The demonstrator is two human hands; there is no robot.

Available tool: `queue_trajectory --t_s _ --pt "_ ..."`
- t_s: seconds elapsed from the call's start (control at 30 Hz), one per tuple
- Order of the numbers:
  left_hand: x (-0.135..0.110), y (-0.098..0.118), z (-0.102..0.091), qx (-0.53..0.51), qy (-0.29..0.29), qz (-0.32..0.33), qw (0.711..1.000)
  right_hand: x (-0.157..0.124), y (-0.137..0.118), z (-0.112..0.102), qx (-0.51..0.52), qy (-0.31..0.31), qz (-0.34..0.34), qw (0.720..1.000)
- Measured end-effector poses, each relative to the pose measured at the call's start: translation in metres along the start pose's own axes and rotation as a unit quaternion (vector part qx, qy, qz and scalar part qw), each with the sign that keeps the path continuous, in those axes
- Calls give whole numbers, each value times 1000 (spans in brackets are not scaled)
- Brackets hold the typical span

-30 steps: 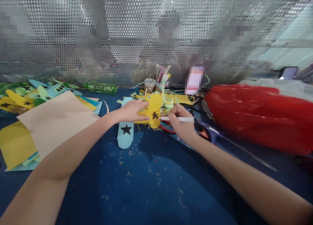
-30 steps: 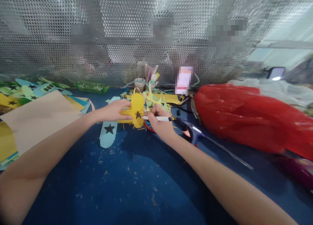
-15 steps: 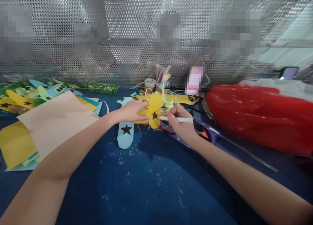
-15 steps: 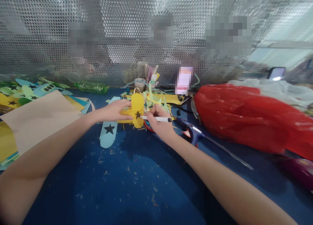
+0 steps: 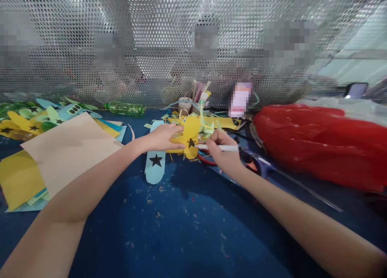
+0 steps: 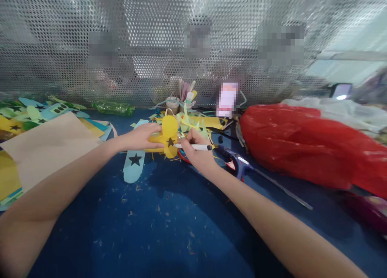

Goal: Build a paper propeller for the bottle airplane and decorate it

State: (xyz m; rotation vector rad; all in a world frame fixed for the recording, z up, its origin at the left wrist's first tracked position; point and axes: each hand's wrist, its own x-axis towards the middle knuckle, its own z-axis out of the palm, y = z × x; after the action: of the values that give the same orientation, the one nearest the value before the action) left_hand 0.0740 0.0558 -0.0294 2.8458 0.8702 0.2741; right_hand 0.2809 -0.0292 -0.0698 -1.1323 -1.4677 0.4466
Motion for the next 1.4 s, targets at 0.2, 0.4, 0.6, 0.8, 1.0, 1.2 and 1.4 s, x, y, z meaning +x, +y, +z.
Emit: queue_trajectory --t_s 0.2,0.4,0.6,0.8,1.0,1.2,1.4 --pt "0 -1 1 15 1 -1 1000 0 -2 0 -2 -2 1 1000" --pt "1 -3 2 -5 4 5 1000 1 -3 -1 -14 11 -5 1000" --pt "0 -1 0 -1 -3 1 1000 2 -2 1 24 7 18 1000" --pt "0 0 0 6 -2 -3 1000 3 -6 -1 20 26 14 999" --pt "0 0 1 3 8 1 1000 4 -8 -1 -3 42 -10 999" --pt "0 -1 1 5 8 3 1000 4 -6 0 0 27 -1 1000" --pt "0 -2 2 13 6 4 1000 4 -4 0 -5 28 3 1000"
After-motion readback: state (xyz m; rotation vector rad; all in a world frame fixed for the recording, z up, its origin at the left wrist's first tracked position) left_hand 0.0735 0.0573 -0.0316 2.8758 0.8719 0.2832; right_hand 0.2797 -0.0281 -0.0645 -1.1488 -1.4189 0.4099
